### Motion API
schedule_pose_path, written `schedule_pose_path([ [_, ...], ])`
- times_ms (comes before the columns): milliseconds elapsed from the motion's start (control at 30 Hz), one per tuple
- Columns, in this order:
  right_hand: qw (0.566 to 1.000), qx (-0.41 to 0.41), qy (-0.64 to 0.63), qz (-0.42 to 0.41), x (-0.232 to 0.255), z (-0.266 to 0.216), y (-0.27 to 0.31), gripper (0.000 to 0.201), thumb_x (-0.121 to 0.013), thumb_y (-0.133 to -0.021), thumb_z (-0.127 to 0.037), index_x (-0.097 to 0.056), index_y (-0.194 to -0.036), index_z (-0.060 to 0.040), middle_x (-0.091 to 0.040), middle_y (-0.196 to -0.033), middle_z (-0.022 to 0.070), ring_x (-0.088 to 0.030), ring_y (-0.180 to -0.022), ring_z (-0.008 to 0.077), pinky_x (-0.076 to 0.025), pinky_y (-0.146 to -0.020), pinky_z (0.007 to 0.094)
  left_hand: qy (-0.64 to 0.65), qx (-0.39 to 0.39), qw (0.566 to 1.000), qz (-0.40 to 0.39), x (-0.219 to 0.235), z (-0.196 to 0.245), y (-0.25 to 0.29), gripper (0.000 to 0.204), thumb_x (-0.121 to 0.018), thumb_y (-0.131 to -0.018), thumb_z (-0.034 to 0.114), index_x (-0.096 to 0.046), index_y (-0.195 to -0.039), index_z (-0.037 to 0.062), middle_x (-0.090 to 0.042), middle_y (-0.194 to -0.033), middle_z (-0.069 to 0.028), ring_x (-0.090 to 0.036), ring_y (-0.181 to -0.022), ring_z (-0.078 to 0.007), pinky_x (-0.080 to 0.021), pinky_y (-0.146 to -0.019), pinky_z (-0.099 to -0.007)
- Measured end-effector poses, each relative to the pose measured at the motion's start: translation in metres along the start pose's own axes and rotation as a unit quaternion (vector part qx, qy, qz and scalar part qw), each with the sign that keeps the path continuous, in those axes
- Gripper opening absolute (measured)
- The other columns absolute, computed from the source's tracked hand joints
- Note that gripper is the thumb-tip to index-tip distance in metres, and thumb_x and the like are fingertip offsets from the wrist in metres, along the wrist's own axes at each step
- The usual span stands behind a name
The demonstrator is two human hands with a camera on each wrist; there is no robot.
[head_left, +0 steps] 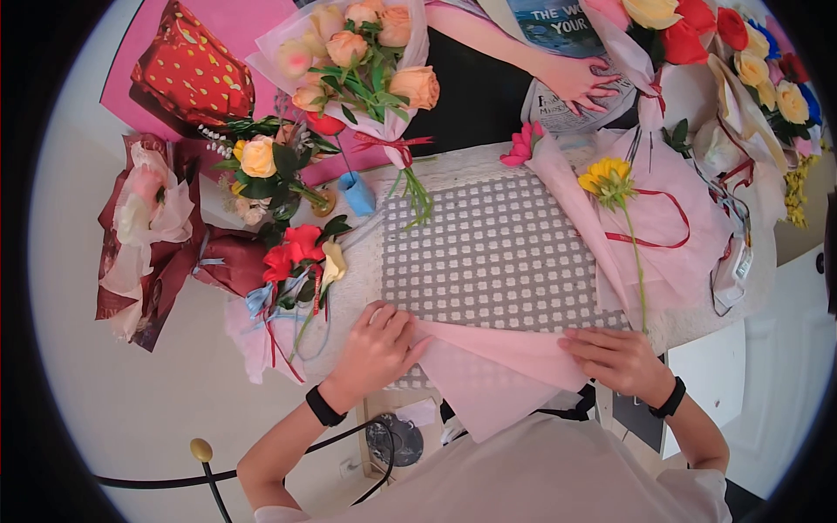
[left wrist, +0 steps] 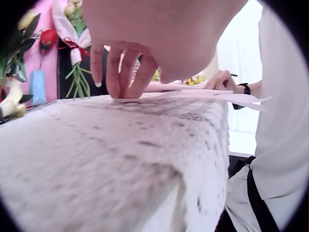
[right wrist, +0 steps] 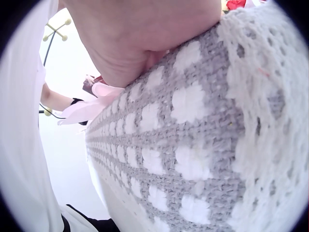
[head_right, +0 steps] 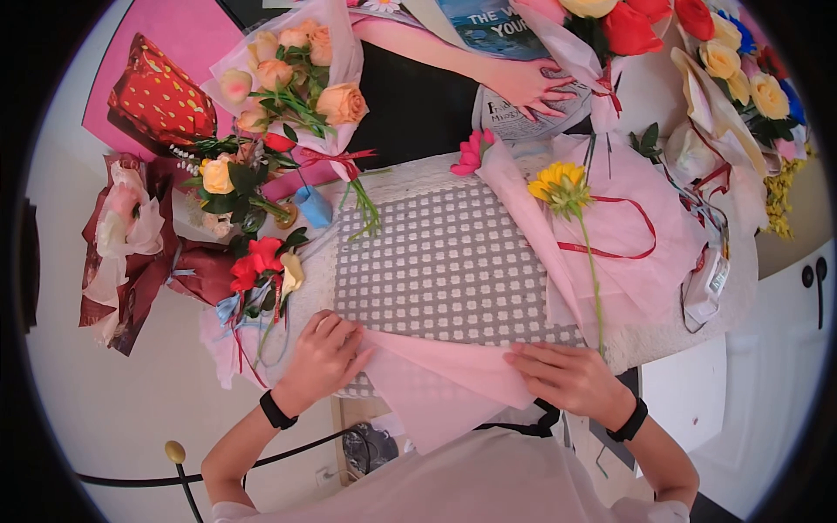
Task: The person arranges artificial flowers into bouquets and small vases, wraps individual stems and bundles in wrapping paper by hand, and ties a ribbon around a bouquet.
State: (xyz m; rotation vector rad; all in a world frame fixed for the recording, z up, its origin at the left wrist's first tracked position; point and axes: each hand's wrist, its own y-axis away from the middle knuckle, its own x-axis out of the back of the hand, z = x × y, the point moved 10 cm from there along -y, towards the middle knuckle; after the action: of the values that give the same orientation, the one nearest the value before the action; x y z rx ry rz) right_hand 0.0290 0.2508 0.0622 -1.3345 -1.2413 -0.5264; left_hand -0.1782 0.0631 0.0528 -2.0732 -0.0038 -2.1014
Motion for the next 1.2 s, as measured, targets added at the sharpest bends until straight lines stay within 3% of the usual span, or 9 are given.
schedule_pose_path([
  [167, 0.999, -0.02, -0.007, 0.029, 0.004, 0.003, 0.003, 0.016, -0.072, -0.083, -0.006, -0.057, -0.08, -0.0066, -0.074, -0.13, 0.0081, -0.073, -0.118, 0.0257, -0.065, -0.087, 0.0344, -0.072, 0.001, 0.997, 0.013, -0.005, 0.02, -0.016, 0.044, -0.073, -0.088, 0.017, -0.067, -0.128, 0.0004, -0.061, -0.131, -0.0153, -0.06, -0.113, -0.033, -0.05, -0.103, -0.0461],
  [333, 0.994, -0.085, -0.055, 0.039, 0.01, 0.016, 0.009, 0.01, -0.072, -0.081, -0.003, -0.062, -0.081, -0.0056, -0.074, -0.128, 0.0089, -0.073, -0.115, 0.027, -0.065, -0.078, 0.0351, -0.026, -0.125, 0.988, -0.087, -0.013, 0.053, -0.025, 0.066, -0.056, -0.092, 0.01, -0.045, -0.158, 0.0136, -0.043, -0.164, -0.0113, -0.055, -0.13, -0.0304, -0.044, -0.116, -0.0461],
  [500, 0.989, -0.11, -0.064, 0.074, 0.059, 0.011, 0.011, 0.006, -0.07, -0.08, 0.0, -0.071, -0.083, -0.0057, -0.074, -0.128, 0.0092, -0.073, -0.114, 0.0301, -0.065, -0.076, 0.0366, -0.023, -0.138, 0.984, -0.114, -0.016, 0.054, -0.028, 0.066, -0.055, -0.094, 0.012, -0.044, -0.159, 0.0159, -0.039, -0.168, -0.0081, -0.053, -0.136, -0.027, -0.041, -0.118, -0.0464],
  [600, 0.986, -0.131, -0.047, 0.089, 0.074, -0.012, -0.008, 0.016, -0.068, -0.084, -0.003, -0.076, -0.098, -0.0041, -0.072, -0.132, 0.0117, -0.07, -0.119, 0.0342, -0.063, -0.088, 0.0407, -0.014, -0.138, 0.983, -0.123, -0.019, 0.053, -0.029, 0.066, -0.054, -0.095, 0.012, -0.044, -0.16, 0.0156, -0.039, -0.169, -0.0075, -0.05, -0.14, -0.0266, -0.04, -0.119, -0.0467],
  [667, 0.99, -0.136, 0.004, 0.034, 0.053, -0.034, -0.038, 0.04, -0.072, -0.092, -0.021, -0.07, -0.125, 0.0017, -0.063, -0.145, 0.0194, -0.059, -0.136, 0.0377, -0.051, -0.111, 0.0485, -0.007, -0.134, 0.983, -0.128, -0.02, 0.052, -0.029, 0.065, -0.054, -0.095, 0.012, -0.044, -0.16, 0.0154, -0.039, -0.169, -0.0073, -0.049, -0.142, -0.0271, -0.039, -0.12, -0.047],
  [700, 0.99, -0.135, 0.004, 0.036, 0.043, -0.043, -0.053, 0.04, -0.072, -0.092, -0.021, -0.07, -0.125, 0.0017, -0.063, -0.145, 0.0194, -0.059, -0.136, 0.0377, -0.051, -0.111, 0.0485, -0.003, -0.137, 0.983, -0.12, -0.018, 0.053, -0.03, 0.067, -0.055, -0.094, 0.012, -0.043, -0.16, 0.0136, -0.039, -0.168, -0.0079, -0.049, -0.144, -0.0267, -0.039, -0.12, -0.0467],
  [767, 0.983, -0.174, -0.046, -0.046, -0.006, -0.052, -0.074, 0.077, -0.072, -0.092, -0.042, -0.052, -0.146, 0.0089, -0.049, -0.156, 0.0265, -0.042, -0.15, 0.0386, -0.032, -0.125, 0.0534, -0.003, -0.134, 0.984, -0.117, -0.016, 0.052, -0.027, 0.07, -0.056, -0.093, 0.013, -0.041, -0.161, 0.0119, -0.038, -0.168, -0.0085, -0.048, -0.145, -0.0264, -0.04, -0.121, -0.0464],
  [967, 0.978, -0.172, 0.0, -0.121, -0.08, -0.063, -0.08, 0.094, -0.071, -0.088, -0.053, -0.043, -0.152, 0.0107, -0.037, -0.164, 0.0279, -0.031, -0.157, 0.0373, -0.024, -0.129, 0.0508, 0.058, -0.129, 0.982, -0.127, -0.029, 0.046, -0.019, 0.068, -0.058, -0.091, 0.008, -0.047, -0.157, 0.009, -0.038, -0.168, -0.0096, -0.037, -0.155, -0.029, -0.032, -0.128, -0.0505],
  [1200, 0.97, -0.198, -0.041, -0.132, -0.075, -0.056, -0.056, 0.095, -0.07, -0.088, -0.055, -0.043, -0.152, 0.0098, -0.036, -0.165, 0.0272, -0.031, -0.156, 0.0376, -0.025, -0.128, 0.0494, 0.192, -0.113, 0.965, -0.141, -0.022, 0.038, -0.024, 0.072, -0.061, -0.087, 0.0, -0.045, -0.158, 0.0042, -0.035, -0.17, -0.0134, -0.032, -0.158, -0.0308, -0.027, -0.129, -0.0509],
])
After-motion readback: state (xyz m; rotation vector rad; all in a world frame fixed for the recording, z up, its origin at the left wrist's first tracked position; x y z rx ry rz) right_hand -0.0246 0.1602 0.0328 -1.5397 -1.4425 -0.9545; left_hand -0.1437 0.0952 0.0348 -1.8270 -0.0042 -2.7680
